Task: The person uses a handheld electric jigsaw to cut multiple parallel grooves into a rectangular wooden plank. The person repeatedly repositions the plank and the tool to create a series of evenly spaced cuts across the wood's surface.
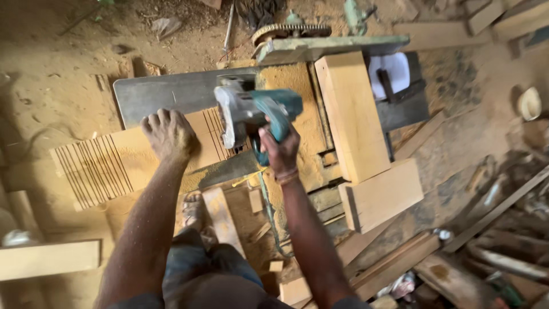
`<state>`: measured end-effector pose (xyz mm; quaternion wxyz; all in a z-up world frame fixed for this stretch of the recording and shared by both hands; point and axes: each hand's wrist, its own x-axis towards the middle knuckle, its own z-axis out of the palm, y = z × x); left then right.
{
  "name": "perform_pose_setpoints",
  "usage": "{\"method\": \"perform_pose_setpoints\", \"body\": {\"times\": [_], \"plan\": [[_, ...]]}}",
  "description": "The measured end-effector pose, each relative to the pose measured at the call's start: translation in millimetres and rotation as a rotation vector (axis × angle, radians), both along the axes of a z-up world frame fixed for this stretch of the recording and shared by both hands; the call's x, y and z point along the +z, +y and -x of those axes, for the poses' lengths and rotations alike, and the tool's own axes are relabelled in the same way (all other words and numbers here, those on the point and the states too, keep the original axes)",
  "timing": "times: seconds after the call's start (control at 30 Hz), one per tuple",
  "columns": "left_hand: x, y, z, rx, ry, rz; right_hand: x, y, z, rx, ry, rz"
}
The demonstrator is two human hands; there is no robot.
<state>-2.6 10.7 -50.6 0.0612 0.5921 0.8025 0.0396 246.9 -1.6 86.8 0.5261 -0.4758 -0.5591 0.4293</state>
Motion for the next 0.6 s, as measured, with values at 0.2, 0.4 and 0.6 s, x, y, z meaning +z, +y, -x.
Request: {"method": "perform_pose_setpoints", "body": {"times": [0.2,0.4,0.6], "plan": [[-24,19,25,-0.060,-0.090,-0.117,-61,-16,-57,-0.141,1.101,0.352],[15,-41,152,-0.084,-0.330,0.201,-138,-19,-163,-0.280,1.418,0.238],[77,-39,184,-0.105,-0.199,0.564,-201,3,-251,-0.439,1.590,0.491]]}}
